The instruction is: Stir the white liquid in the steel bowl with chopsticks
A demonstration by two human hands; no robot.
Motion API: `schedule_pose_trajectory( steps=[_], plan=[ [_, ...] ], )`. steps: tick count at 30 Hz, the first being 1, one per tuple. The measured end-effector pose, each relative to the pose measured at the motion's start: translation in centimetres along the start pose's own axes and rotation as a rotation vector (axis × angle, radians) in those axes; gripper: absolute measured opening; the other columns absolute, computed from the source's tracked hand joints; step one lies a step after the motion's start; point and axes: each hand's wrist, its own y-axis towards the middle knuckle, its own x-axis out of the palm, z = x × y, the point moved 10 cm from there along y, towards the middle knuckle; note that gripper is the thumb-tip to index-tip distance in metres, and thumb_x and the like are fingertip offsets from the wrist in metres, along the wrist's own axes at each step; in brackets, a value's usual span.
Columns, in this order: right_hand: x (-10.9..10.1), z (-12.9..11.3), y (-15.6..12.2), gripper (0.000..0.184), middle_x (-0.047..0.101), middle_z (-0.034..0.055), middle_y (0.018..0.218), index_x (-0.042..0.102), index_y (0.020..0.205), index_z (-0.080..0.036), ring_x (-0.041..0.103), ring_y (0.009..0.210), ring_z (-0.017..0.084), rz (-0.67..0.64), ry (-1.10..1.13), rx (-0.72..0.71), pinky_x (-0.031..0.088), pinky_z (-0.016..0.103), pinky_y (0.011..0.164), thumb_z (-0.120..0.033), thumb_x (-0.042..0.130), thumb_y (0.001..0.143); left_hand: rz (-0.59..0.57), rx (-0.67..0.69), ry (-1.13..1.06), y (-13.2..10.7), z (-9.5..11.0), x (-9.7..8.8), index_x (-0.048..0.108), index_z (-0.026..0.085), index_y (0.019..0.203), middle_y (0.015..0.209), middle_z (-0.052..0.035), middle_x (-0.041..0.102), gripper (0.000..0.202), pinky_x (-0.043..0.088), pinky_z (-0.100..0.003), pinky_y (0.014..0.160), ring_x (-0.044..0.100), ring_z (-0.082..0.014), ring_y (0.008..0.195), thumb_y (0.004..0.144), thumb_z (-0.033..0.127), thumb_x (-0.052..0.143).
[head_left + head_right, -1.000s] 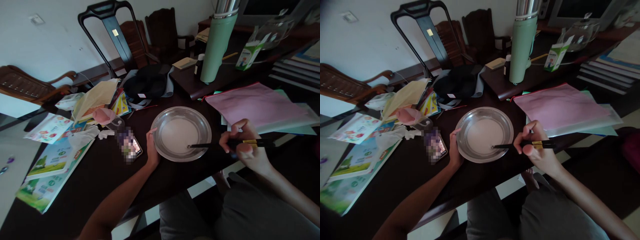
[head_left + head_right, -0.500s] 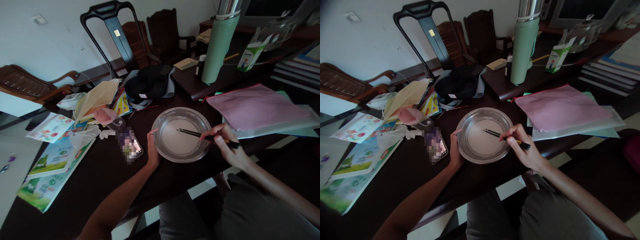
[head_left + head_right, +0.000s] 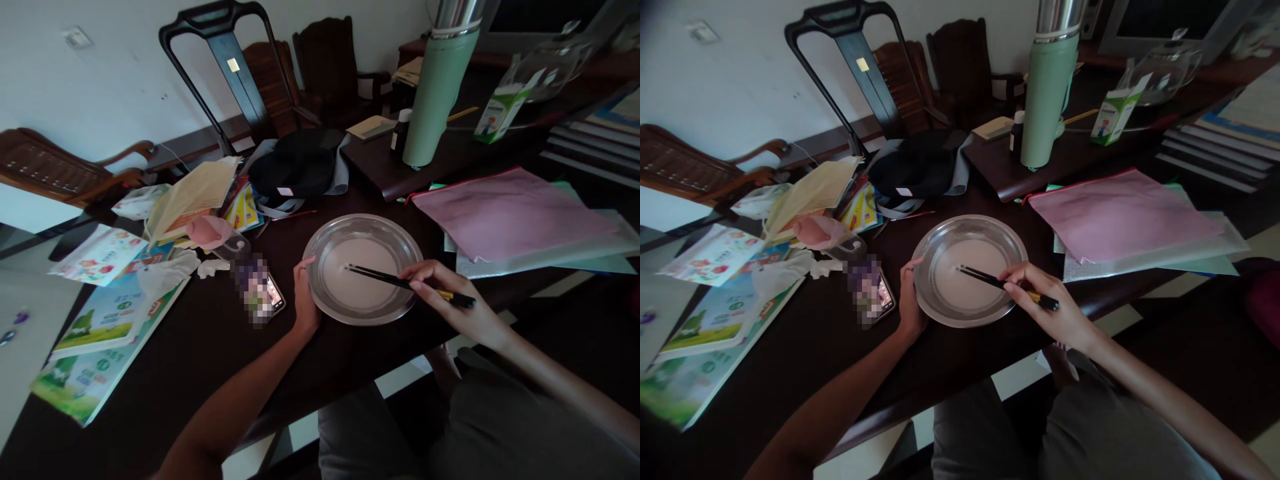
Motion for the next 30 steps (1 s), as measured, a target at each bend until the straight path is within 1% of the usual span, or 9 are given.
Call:
schedule_pose_trajectory(
  steps=[2, 4, 8, 12, 15, 19, 23, 26, 30],
  plan=[
    [0.2, 0.3, 0.3, 0.022, 0.08, 0.0071, 0.103, 0.065, 0.088, -0.026, 0.076, 0.094, 0.024, 0.003, -0.034, -0.019, 0.061, 0.037, 0.078, -0.045, 0.064, 0.099, 0.003, -0.019, -0.013, 0.0, -0.3, -0.1, 0.068, 0.027, 0.116, 0.127, -0.0058, 0.067, 0.042, 0.047, -0.038, 0.113, 0.061, -0.0233, 0.125, 0.103, 0.058, 0.043],
    [-0.3, 0.6, 0.4, 0.023, 0.079, 0.0064, 0.099, 0.067, 0.087, -0.026, 0.075, 0.092, 0.025, 0.039, -0.076, -0.002, 0.06, 0.04, 0.081, -0.045, 0.064, 0.1, -0.004, 0.0, -0.007, 0.1, -0.2, -0.1, 0.068, 0.027, 0.116, 0.128, -0.0064, 0.066, 0.042, 0.046, -0.039, 0.114, 0.061, -0.0238, 0.125, 0.103, 0.059, 0.044],
    [-3.2, 0.5, -0.4, 0.028, 0.078, 0.0054, 0.091, 0.071, 0.083, -0.028, 0.072, 0.087, 0.026, 0.157, -0.179, 0.031, 0.054, 0.044, 0.082, -0.049, 0.063, 0.1, -0.019, 0.07, 0.021, 0.1, 0.2, -0.1, 0.068, 0.027, 0.114, 0.127, -0.0069, 0.065, 0.041, 0.042, -0.041, 0.118, 0.06, -0.0246, 0.127, 0.1, 0.061, 0.049],
    [-5.5, 0.0, -1.7, 0.034, 0.077, 0.0038, 0.089, 0.071, 0.081, -0.029, 0.071, 0.087, 0.025, 0.207, -0.16, 0.053, 0.05, 0.046, 0.086, -0.048, 0.056, 0.104, -0.005, 0.003, -0.008, 0.1, -0.4, 0.0, 0.067, 0.027, 0.119, 0.128, -0.0063, 0.065, 0.044, 0.043, -0.042, 0.117, 0.059, -0.0241, 0.128, 0.104, 0.059, 0.041],
    [-4.9, -0.3, -1.9, 0.033, 0.077, 0.0028, 0.086, 0.071, 0.079, -0.029, 0.072, 0.084, 0.024, 0.134, -0.085, 0.044, 0.052, 0.043, 0.08, -0.044, 0.056, 0.105, -0.003, -0.004, -0.001, 0.0, -0.3, 0.1, 0.067, 0.027, 0.118, 0.127, -0.0065, 0.065, 0.042, 0.045, -0.04, 0.114, 0.06, -0.0235, 0.125, 0.104, 0.056, 0.041],
    [-1.8, -1.1, -0.9, 0.022, 0.081, 0.0019, 0.093, 0.072, 0.086, -0.028, 0.074, 0.085, 0.023, -0.026, -0.109, -0.085, 0.052, 0.042, 0.079, -0.041, 0.063, 0.102, -0.004, 0.031, 0.032, 0.0, 0.3, 0.1, 0.067, 0.026, 0.115, 0.124, -0.0068, 0.065, 0.04, 0.046, -0.038, 0.112, 0.061, -0.0231, 0.119, 0.102, 0.058, 0.046],
    [0.1, -1.0, 0.2, 0.018, 0.083, 0.001, 0.1, 0.073, 0.091, -0.029, 0.075, 0.089, 0.022, -0.029, -0.207, -0.199, 0.047, 0.044, 0.082, -0.038, 0.063, 0.103, 0.003, 0.01, 0.002, 0.0, 0.2, 0.1, 0.067, 0.027, 0.116, 0.124, -0.0057, 0.065, 0.044, 0.045, -0.037, 0.112, 0.06, -0.0228, 0.122, 0.101, 0.062, 0.045],
    [0.0, -0.7, 0.5, 0.014, 0.083, 0.0011, 0.102, 0.073, 0.095, -0.03, 0.075, 0.09, 0.023, 0.019, -0.248, -0.234, 0.046, 0.045, 0.081, -0.037, 0.064, 0.103, 0.014, -0.008, -0.034, 0.0, 0.0, 0.1, 0.067, 0.026, 0.116, 0.125, -0.0058, 0.065, 0.048, 0.045, -0.037, 0.111, 0.06, -0.0233, 0.123, 0.1, 0.066, 0.045],
    [-2.4, -0.6, 0.1, 0.013, 0.082, 0.0023, 0.096, 0.074, 0.094, -0.029, 0.072, 0.084, 0.023, 0.146, -0.286, -0.201, 0.045, 0.046, 0.081, -0.036, 0.066, 0.102, -0.004, 0.003, -0.035, 0.0, -0.1, 0.1, 0.066, 0.027, 0.117, 0.124, -0.0058, 0.066, 0.051, 0.047, -0.038, 0.109, 0.06, -0.0235, 0.121, 0.099, 0.069, 0.044]
  ],
)
